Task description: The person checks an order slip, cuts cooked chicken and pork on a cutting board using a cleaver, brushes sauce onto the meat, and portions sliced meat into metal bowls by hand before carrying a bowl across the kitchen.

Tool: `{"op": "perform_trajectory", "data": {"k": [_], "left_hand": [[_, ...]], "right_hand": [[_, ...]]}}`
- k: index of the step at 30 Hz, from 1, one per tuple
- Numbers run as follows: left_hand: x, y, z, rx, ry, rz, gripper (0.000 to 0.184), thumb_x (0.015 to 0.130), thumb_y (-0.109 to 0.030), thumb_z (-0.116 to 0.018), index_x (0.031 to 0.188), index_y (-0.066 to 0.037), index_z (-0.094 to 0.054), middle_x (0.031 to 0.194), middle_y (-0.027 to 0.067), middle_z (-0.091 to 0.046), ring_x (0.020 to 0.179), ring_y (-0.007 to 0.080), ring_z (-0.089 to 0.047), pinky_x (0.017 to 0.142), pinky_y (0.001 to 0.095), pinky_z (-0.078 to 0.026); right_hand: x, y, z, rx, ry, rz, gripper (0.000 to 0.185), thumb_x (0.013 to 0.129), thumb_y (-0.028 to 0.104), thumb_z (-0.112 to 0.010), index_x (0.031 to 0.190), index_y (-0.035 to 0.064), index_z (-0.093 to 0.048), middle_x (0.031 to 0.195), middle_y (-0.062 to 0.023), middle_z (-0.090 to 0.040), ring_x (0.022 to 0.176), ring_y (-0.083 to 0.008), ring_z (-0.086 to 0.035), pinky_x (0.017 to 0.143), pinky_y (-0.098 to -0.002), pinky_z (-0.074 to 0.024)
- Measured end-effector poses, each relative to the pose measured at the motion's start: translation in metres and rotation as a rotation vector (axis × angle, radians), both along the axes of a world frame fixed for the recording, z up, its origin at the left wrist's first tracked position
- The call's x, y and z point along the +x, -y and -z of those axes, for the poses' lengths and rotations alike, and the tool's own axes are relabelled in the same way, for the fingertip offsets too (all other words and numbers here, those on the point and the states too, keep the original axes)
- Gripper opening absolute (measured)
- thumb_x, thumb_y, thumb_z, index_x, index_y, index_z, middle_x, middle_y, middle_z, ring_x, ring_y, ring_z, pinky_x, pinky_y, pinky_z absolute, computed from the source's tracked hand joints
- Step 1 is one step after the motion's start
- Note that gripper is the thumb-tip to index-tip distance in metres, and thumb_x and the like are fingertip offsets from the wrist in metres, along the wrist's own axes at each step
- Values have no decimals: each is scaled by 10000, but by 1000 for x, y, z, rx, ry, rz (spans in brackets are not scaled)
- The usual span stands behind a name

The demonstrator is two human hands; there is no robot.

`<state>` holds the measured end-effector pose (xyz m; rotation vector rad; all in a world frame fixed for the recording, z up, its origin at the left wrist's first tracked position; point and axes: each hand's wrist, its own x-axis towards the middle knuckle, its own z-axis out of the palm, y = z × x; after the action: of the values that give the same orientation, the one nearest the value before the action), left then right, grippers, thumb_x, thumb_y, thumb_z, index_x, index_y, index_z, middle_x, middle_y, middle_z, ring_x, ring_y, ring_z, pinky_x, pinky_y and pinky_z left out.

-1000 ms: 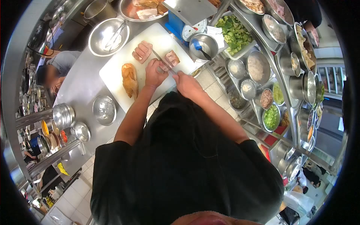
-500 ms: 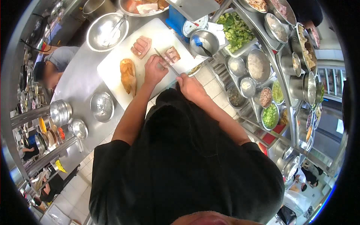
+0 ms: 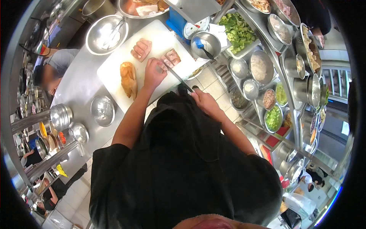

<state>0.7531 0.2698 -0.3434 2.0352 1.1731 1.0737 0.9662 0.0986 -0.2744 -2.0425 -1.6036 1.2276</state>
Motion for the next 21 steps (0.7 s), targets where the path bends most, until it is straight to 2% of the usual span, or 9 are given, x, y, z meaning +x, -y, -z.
{"op": "perform_trajectory", "data": {"k": [4, 6, 10, 13, 16, 19, 21], "left_hand": [[-8, 1, 8, -26, -5, 27, 387, 605, -13, -740, 929, -39, -530, 1036, 159, -523, 1042, 354, -535, 903, 402, -454], [-11, 4, 8, -13, -26, 52, 414, 609, -27, -758, 952, -38, -526, 1069, 167, -511, 1074, 360, -520, 925, 410, -442], [6, 3, -22, 17, -35, 47, 500, 602, -102, -811, 1016, -44, -536, 1142, 188, -492, 1099, 373, -504, 947, 429, -424], [23, -5, -35, 64, -123, 57, 492, 609, -134, -819, 1014, -41, -556, 1120, 178, -520, 1086, 372, -511, 940, 424, -427], [31, -19, -27, 87, -203, 121, 444, 617, -148, -805, 979, -40, -572, 1076, 162, -550, 1043, 368, -530, 898, 428, -445], [35, -19, -19, 102, -198, 114, 400, 610, -139, -777, 942, -42, -578, 1029, 144, -560, 973, 355, -548, 833, 426, -464], [35, -20, -21, 120, -198, 98, 381, 599, -127, -758, 923, -41, -577, 1003, 137, -559, 935, 346, -553, 798, 418, -472]], "right_hand": [[26, 10, -39, -126, -162, 10, 388, 996, 390, -442, 1041, 25, -567, 884, -287, -628, 908, -479, -592, 758, -517, -450], [25, 7, -53, -83, -172, 106, 384, 997, 379, -446, 1042, 18, -569, 907, -290, -625, 924, -478, -587, 770, -509, -448], [21, -15, -51, -41, -127, 226, 368, 998, 357, -453, 1053, 12, -569, 951, -299, -617, 957, -475, -577, 798, -506, -445], [17, -34, -32, 124, -155, 228, 384, 1008, 367, -446, 950, 4, -556, 640, -117, -537, 594, -213, -536, 601, -372, -437], [14, -50, -38, 107, -134, 161, 398, 1005, 378, -443, 990, -1, -562, 730, -183, -601, 706, -316, -605, 686, -420, -459], [12, -59, -46, -7, -51, 123, 422, 1000, 407, -416, 1092, 26, -573, 991, -304, -621, 1019, -479, -558, 868, -517, -429], [12, -57, -50, 8, -71, 125, 420, 1001, 406, -410, 1104, 31, -569, 996, -304, -623, 1025, -479, -557, 876, -523, -428]]}}
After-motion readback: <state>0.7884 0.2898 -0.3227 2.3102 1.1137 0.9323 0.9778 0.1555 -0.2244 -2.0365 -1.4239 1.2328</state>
